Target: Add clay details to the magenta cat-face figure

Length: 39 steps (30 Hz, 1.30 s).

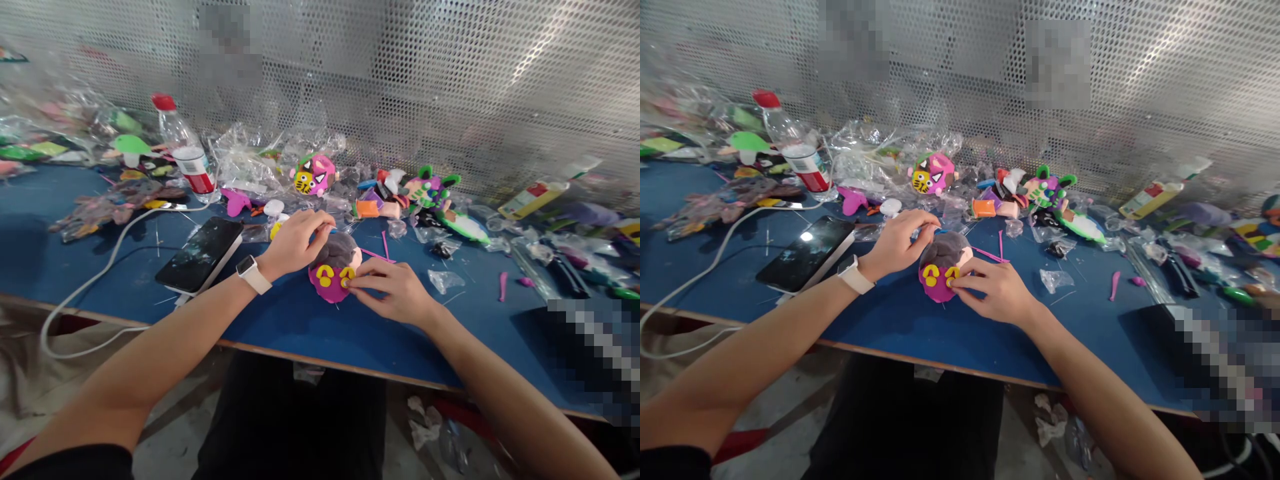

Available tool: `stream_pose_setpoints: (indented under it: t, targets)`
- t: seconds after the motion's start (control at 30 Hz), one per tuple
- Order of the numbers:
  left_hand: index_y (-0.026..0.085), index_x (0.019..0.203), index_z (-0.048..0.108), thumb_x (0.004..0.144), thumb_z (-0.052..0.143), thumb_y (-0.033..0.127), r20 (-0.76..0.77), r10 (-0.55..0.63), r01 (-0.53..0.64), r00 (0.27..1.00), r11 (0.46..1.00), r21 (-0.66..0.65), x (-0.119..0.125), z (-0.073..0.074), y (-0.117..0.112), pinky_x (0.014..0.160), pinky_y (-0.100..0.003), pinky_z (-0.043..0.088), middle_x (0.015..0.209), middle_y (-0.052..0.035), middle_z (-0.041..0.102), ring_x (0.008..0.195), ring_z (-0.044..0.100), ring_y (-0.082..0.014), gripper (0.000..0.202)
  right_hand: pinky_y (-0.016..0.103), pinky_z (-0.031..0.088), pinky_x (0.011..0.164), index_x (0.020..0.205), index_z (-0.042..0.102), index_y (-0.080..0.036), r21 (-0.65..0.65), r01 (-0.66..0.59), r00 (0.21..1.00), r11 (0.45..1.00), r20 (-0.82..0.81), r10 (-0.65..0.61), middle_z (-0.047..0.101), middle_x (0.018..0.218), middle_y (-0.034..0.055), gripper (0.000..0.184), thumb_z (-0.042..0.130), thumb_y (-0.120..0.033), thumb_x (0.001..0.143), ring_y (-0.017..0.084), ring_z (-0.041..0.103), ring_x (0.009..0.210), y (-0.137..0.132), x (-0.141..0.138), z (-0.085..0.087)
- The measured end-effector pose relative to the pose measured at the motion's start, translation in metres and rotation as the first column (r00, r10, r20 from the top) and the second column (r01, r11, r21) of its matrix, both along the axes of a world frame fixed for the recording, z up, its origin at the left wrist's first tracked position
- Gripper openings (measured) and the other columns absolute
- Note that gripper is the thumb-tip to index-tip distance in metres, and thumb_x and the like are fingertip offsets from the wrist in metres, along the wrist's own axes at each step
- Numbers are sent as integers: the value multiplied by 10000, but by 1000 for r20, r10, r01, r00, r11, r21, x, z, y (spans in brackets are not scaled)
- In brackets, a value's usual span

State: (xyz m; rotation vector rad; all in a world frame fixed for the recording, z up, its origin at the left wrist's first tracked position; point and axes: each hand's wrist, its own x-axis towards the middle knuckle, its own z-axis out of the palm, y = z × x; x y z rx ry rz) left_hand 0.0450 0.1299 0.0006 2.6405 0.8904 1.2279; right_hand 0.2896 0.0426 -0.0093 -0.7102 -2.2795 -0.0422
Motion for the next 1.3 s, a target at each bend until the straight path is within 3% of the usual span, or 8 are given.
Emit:
stream_pose_setpoints:
  t: [0.8,1.0,1.3]
  targets:
    - [197,1055,624,1079,442,257,13,-5,5,1000,1000,24,0,0,0,858,-383,522,995,-67,751,913,685,-214,192,234,480,527,909,779,-225,18,-55,994,998,100,53,780,925,5,132,672,-178,971,92,710,671,-1,1,3]
    - [199,1062,623,1077,436,257,11,-3,3,1000,1000,10,0,-1,0,878,-391,526,1002,-68,752,925,687,-216,196,235,497,528,1043,804,-231,27,-8,995,1000,103,5,789,976,20,131,680,-236,1001,101,727,702,0,2,2]
    - [207,1043,624,1076,434,279,7,4,-4,1000,1000,4,0,1,-1,876,-391,519,999,-68,753,920,682,-212,206,233,493,524,1008,805,-250,-6,20,997,1000,72,-19,788,932,5,129,680,-221,994,92,699,655,-1,2,2]
